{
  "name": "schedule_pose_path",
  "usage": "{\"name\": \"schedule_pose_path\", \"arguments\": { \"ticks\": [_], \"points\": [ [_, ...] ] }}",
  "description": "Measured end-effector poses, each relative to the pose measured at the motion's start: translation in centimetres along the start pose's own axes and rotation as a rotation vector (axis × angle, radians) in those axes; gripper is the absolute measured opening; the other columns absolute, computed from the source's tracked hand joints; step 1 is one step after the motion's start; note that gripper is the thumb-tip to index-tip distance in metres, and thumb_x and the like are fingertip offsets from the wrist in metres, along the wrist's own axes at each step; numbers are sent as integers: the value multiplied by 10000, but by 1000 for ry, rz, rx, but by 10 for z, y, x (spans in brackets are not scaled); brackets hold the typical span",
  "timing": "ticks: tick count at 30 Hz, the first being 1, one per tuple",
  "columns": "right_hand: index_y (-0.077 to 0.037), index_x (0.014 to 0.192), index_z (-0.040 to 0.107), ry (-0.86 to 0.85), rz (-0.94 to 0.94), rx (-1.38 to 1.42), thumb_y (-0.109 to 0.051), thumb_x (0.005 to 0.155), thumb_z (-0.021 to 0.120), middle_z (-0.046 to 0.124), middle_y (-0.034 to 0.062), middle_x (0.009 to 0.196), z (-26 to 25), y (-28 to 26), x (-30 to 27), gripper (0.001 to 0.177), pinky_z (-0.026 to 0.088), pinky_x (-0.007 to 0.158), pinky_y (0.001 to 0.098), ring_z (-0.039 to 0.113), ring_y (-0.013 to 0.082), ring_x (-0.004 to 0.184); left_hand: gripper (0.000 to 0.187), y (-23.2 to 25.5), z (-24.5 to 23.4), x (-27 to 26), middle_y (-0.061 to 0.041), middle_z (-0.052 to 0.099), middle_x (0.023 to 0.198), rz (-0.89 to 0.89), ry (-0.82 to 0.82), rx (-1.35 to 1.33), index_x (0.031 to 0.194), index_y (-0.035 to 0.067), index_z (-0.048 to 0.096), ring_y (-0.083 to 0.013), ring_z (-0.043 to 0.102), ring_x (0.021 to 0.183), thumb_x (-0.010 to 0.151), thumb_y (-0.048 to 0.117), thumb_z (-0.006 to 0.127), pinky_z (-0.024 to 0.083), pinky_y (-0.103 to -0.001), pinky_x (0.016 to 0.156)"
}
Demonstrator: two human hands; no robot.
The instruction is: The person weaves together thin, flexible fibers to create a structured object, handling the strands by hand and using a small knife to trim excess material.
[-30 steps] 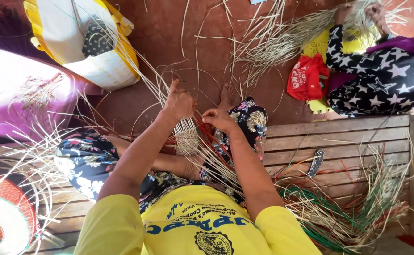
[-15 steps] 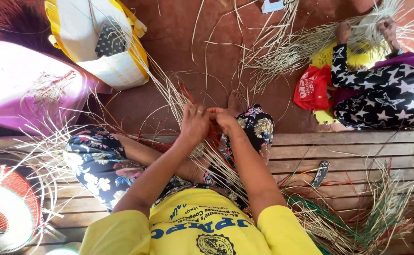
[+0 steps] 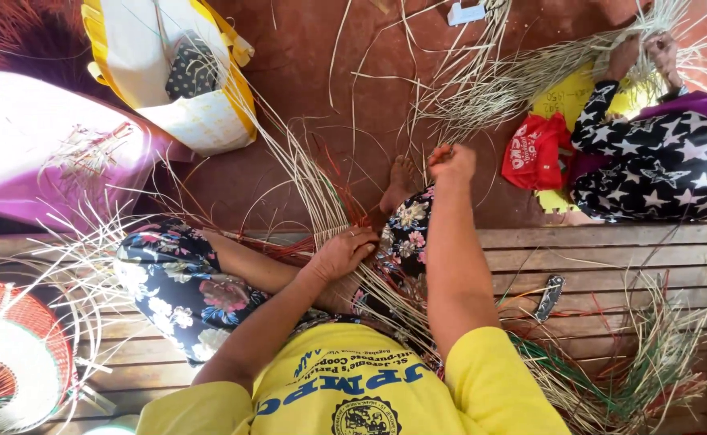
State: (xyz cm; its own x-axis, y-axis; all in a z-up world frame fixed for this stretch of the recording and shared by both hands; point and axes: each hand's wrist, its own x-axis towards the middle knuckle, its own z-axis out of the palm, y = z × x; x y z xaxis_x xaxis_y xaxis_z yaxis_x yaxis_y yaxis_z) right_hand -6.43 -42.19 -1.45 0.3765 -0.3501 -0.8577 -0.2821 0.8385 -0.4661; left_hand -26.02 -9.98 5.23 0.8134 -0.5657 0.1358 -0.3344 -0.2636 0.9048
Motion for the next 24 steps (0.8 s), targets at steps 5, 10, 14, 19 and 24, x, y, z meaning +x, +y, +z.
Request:
{"name": "schedule_pose_path", "arguments": {
  "ticks": [5, 10, 14, 19, 24],
  "points": [
    [-100, 970, 639, 243, -488, -75, -243, 890, 549, 625, 136, 814, -16, -71, -32, 187, 439, 652, 463, 619, 313, 720, 276, -11, 6, -2, -144, 720, 1201, -12, -6, -16, 1263, 142, 704, -379, 645, 1221, 1055, 249, 560, 430, -537, 1126],
    [-185, 1454, 427, 81, -841, -572, -163, 1001, 614, 413, 144, 1491, 36, -133, -141, 490, 363, 1157, 473, 418, 320, 1391, 396, 25, -11, 2, -206, 670, 1264, -75, -75, 29, 1359, 106, 595, -420, 639, 1160, 1064, 349, 495, 465, -552, 1034],
    [-278, 1590, 321, -53, -526, -1684, -287, 1058, 540, 186, 130, 1672, 83, -87, -308, 575, 179, 1241, 538, 178, 381, 1526, 611, 52, -17, 0, -243, 498, 1496, -178, -252, 109, 1568, 125, 347, -490, 441, 1382, 1069, 476, 382, 390, -599, 1105],
    [-289, 1072, 811, -492, -435, -2131, -496, 914, 590, 768, 16, 1160, 32, 28, -257, 341, 437, 1131, 408, 634, 288, 1250, 669, 46, 3, -14, -216, 536, 1443, -30, -104, 180, 1531, 98, 453, -429, 501, 1380, 1038, 548, 498, 344, -541, 1199],
    [-146, 1024, 828, -553, -171, -1789, -526, 953, 550, 719, 164, 1249, -25, 127, -138, 476, 450, 1100, 496, 609, 394, 1268, 702, 54, 7, -22, -198, 488, 1510, -6, -68, 210, 1532, 107, 464, -417, 468, 1415, 1023, 589, 503, 356, -544, 1184]
  ]
}}
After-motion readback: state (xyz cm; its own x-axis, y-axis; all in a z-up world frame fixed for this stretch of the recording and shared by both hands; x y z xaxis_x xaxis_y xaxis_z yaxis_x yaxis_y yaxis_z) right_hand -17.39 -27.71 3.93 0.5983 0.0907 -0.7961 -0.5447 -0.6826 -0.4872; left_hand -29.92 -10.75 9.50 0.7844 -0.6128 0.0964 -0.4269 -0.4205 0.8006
